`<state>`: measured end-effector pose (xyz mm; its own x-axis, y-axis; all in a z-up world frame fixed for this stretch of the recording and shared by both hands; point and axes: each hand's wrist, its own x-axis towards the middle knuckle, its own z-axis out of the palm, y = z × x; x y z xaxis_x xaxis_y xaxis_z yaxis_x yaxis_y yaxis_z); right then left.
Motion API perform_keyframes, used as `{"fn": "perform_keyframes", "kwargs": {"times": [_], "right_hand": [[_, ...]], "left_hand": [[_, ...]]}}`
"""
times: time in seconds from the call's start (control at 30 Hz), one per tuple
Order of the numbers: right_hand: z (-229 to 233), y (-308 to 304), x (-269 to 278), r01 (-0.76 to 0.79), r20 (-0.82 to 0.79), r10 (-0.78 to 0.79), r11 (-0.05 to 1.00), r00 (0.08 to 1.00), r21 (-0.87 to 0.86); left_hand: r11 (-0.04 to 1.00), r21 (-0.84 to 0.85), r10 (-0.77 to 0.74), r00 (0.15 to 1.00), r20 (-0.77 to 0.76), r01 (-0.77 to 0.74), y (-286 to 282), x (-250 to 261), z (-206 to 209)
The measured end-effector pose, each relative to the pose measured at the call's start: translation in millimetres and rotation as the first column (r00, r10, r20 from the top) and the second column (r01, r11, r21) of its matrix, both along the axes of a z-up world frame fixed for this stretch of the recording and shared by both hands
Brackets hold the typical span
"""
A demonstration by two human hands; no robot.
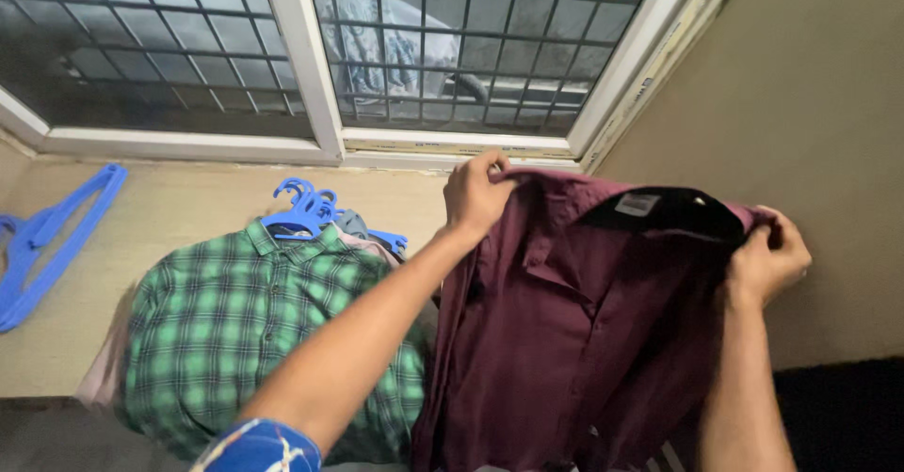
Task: The person places several shirts onto blue plastic hangers and buttons them up. They handle a maroon shirt, a green plaid shirt, a light plaid shirt, and a pink shirt, arranging each on a hanger and fastening the buttons before setting them aside.
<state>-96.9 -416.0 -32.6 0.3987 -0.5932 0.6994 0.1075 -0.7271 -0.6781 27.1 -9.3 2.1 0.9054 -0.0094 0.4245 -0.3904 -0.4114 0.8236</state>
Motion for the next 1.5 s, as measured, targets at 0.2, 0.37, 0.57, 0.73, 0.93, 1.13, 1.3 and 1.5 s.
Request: {"fn": "perform_keyframes", "kwargs": {"times": [0.2,0.37,0.57,0.73,0.93,1.13,1.3,1.5], "right_hand": [[-24,-14,70,-0.104,-0.179,0.112,0.993,0.978,0.052],[-74,-17,124,-0.144,-0.327,0.181,0.98,0.928,0.134],[-148,-21,180,-0.45,-0.365,0.571,0.814,0.735,0.367],[-184,31,180,-0.261,-0.753,0.396,0.917,0.525,0.301],[-206,141,173,-0.533,-0.694,0.697,0.661,0.179,0.527],[-259,188,190,-0.387,-0.67,0.74,0.635,0.056,0.669],[-271,182,198,-0.438,-0.778,0.592,0.769,0.21,0.467],[-208,150,211,-0.29,-0.898,0.08,0.955,0.432,-0.054]], "left_hand": [[0.984,0.155,0.107,0.986,-0.13,-0.086,-15,55,-34],[0.972,0.165,0.208,0.942,-0.263,-0.168,-11,92,-79],[0.971,0.167,0.217,0.923,-0.319,-0.171,-7,118,-135],[0.944,0.298,0.216,0.948,-0.234,-0.141,-16,109,-179],[0.967,0.231,0.001,0.902,-0.432,0.11,-14,86,-217],[0.873,0.379,-0.042,0.821,-0.57,0.308,-6,75,-236],[0.794,0.366,-0.119,0.715,-0.689,0.485,-8,68,-251],[0.729,0.407,-0.101,0.674,-0.731,0.551,-4,65,-252]]}}
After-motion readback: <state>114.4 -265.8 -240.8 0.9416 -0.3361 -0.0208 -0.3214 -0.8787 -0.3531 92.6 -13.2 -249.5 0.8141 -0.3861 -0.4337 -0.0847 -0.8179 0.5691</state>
